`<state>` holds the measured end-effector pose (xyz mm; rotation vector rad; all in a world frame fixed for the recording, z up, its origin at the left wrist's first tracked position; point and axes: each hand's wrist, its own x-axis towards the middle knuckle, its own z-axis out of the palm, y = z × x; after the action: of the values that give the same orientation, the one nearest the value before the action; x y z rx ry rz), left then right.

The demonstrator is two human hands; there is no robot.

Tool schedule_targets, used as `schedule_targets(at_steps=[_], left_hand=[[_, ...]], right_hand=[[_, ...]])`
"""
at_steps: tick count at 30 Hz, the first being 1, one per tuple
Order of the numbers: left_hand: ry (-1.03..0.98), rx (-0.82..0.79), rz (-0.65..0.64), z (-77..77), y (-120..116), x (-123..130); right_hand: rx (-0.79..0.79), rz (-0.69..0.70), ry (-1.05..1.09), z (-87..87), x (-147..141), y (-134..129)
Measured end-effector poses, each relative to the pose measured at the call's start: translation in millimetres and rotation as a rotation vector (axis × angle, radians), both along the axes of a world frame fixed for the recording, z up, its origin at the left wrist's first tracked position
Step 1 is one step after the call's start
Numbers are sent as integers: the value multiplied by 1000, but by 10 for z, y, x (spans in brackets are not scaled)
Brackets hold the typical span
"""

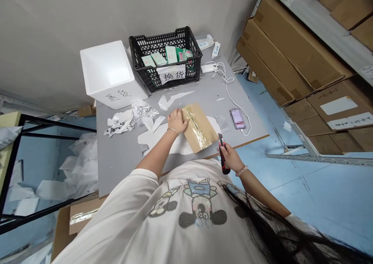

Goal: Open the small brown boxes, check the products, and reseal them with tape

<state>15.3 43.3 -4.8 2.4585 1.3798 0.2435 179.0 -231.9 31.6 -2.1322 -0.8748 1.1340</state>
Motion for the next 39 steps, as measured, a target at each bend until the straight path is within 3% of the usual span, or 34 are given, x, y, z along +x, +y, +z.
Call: schedule_targets(at_steps=[4, 8, 13, 18, 21, 24, 27, 30, 32, 39], left_hand=[[-113, -174, 89, -6, 216, -40], [-142, -279, 173, 20, 214, -245], [56, -339, 278, 133, -233, -720], [235, -398, 315, 226, -727, -1019], [319, -415, 335, 295, -807, -1059], [326, -208, 347, 365, -789, -990], [216, 48, 149, 374, -785, -789], [166, 45, -138, 291, -849, -513], [191, 28, -250, 209, -922, -350], [262, 73, -329, 44, -1114, -193]], right_hand=[[152, -151, 334, -294, 65, 174], [240, -296, 419, -372, 269, 461], [323, -349, 474, -335, 586, 920], [330, -348, 666, -333, 583, 1268], [296, -319, 696, -343, 544, 1330], [225, -267, 608, -339, 591, 1300], [116, -145, 427, -336, 688, 1235], [32, -15, 270, -339, 762, 1190], [-9, 48, 167, -334, 789, 1183], [-78, 207, -41, -248, 826, 1238]])
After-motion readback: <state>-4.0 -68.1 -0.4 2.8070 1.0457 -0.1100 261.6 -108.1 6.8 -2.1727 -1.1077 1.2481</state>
